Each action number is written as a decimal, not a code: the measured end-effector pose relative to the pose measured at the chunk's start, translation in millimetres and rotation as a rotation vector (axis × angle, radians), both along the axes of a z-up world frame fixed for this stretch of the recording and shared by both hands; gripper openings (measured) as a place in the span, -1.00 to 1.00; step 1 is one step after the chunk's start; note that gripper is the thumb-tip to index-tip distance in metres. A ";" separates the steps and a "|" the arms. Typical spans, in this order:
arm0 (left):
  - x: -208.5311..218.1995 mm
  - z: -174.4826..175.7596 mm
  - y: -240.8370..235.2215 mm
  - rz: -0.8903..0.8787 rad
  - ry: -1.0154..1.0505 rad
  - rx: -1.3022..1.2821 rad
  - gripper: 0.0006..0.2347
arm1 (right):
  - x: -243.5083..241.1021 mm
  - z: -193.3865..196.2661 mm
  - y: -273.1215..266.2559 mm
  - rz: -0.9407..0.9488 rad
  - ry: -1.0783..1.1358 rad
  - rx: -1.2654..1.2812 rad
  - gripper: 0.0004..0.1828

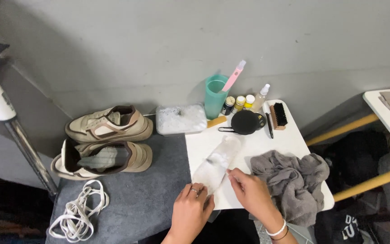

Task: The person scrubs a white shoe with a brush on a table. They dip the brush into a container of soapy water and continue scrubbing the shoe. A pair of beige sneakers, a gray cloth, and various cleaning supplies are visible on the table.

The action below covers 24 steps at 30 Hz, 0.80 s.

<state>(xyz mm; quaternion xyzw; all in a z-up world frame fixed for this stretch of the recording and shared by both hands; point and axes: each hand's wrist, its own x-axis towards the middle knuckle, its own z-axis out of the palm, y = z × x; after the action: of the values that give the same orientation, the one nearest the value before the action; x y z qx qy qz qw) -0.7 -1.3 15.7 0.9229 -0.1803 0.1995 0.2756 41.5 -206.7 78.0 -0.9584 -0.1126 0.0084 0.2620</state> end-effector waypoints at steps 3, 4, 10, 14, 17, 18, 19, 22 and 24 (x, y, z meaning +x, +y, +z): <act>-2.4 -5.8 -1.9 0.027 -0.072 0.002 -0.82 | -3.2 -5.4 4.8 0.086 0.054 0.024 -0.83; -1.7 -4.3 -2.0 0.036 -0.072 0.002 -0.82 | 0.6 -5.8 4.2 0.094 0.055 0.024 -0.83; -2.5 -2.4 -3.7 0.044 -0.078 0.007 -0.83 | 1.0 2.9 5.4 0.042 0.116 0.081 -0.79; 1.4 -4.8 -3.4 0.016 -0.014 0.014 -0.82 | 1.2 2.7 1.4 0.033 0.024 0.079 -0.85; 3.0 -4.9 -1.5 -0.002 0.036 0.008 -0.82 | 2.0 -1.0 -0.6 0.032 0.019 0.096 -0.85; 2.6 -4.6 -1.1 -0.006 0.043 0.009 -0.82 | 1.0 -3.2 -1.4 0.014 -0.036 0.081 -0.87; 2.5 -3.4 -1.7 -0.011 0.045 0.005 -0.82 | -0.4 0.6 -0.7 0.008 -0.034 0.076 -0.87; 1.8 -1.9 -1.9 0.015 0.023 -0.001 -0.82 | -0.8 4.5 1.6 0.025 0.145 0.071 -0.81; 0.9 -2.2 -1.3 0.013 -0.026 -0.009 -0.83 | 0.6 -3.1 0.9 0.004 0.166 0.080 -0.78</act>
<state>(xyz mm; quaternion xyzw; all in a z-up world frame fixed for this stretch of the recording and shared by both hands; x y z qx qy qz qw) 0.2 -2.6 13.5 0.9201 -0.1769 0.2141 0.2761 42.1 -205.8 74.9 -0.9430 -0.0927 0.0837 0.3085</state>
